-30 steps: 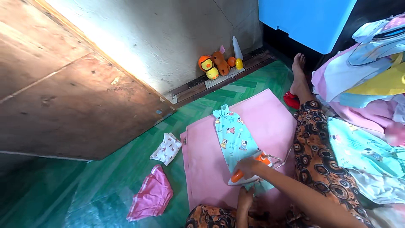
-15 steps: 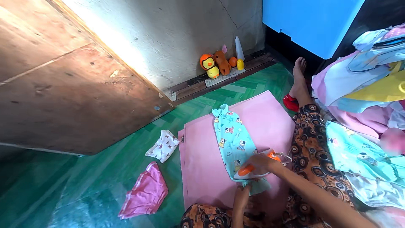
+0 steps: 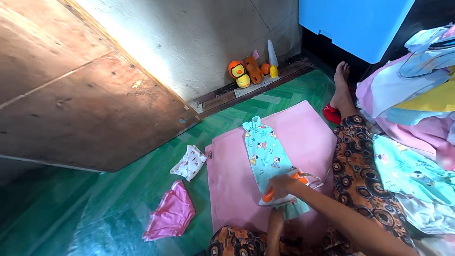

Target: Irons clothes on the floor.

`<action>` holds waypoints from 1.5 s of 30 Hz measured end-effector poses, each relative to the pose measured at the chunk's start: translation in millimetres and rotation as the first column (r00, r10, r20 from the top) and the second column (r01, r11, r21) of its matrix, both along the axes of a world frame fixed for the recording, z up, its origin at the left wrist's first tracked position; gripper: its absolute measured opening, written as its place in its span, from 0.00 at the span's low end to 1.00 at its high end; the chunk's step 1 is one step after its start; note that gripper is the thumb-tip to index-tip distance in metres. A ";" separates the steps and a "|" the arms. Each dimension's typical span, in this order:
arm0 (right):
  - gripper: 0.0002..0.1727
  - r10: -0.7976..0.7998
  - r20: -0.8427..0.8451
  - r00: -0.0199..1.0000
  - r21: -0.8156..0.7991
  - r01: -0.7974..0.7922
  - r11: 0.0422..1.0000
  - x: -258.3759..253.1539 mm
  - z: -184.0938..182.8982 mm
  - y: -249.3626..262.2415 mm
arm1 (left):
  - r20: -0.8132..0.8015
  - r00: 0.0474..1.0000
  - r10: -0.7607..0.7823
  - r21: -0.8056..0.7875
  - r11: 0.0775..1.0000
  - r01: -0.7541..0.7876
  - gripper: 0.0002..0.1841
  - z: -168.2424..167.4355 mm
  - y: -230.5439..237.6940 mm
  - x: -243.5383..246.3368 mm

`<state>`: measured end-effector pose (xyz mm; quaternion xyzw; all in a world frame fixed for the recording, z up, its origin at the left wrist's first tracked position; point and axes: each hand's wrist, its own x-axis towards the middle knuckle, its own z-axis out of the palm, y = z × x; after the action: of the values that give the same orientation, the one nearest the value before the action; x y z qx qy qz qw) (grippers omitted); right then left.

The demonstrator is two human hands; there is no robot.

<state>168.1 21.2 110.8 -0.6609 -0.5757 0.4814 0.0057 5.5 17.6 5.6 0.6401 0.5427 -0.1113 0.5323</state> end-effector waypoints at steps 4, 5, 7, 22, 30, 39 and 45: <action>0.25 -0.001 0.001 1.000 -0.015 0.001 1.000 27.9 -3.8 -19.2 | -0.010 1.000 0.003 -0.003 1.000 -0.003 0.22 4.7 -0.5 2.4; 0.25 -0.009 -0.004 1.000 -0.016 0.009 1.000 36.0 -4.4 -26.1 | -0.006 1.000 0.010 0.002 1.000 -0.010 0.22 3.2 -1.1 2.4; 0.24 -0.022 -0.008 1.000 -0.001 0.022 1.000 49.2 -6.8 -39.5 | 0.006 1.000 0.011 0.001 1.000 -0.011 0.22 -0.5 -0.4 2.7; 0.25 -0.066 0.004 0.998 0.097 0.065 0.993 -15.5 -5.9 -7.1 | 0.012 0.999 -0.050 0.018 0.999 0.049 0.23 0.2 4.7 -1.1; 0.27 -0.343 0.062 0.937 0.127 0.334 0.934 -5.2 -8.8 -20.9 | -0.019 0.998 -0.065 0.012 0.998 0.065 0.24 -0.8 4.8 0.3; 0.30 -0.626 0.199 0.754 0.162 0.604 0.780 35.8 -12.3 -26.0 | -0.010 1.000 -0.027 -0.010 1.000 0.027 0.23 -2.3 5.5 3.0; 0.30 -0.679 0.195 0.708 0.211 0.646 0.734 66.8 -18.2 -5.5 | 0.002 1.000 -0.006 -0.028 1.000 0.006 0.22 -7.4 6.8 1.5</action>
<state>234.9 15.7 92.6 -0.8786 -0.3247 0.3188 0.1450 6.9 24.4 -1.8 0.6343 0.5387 -0.1200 0.5414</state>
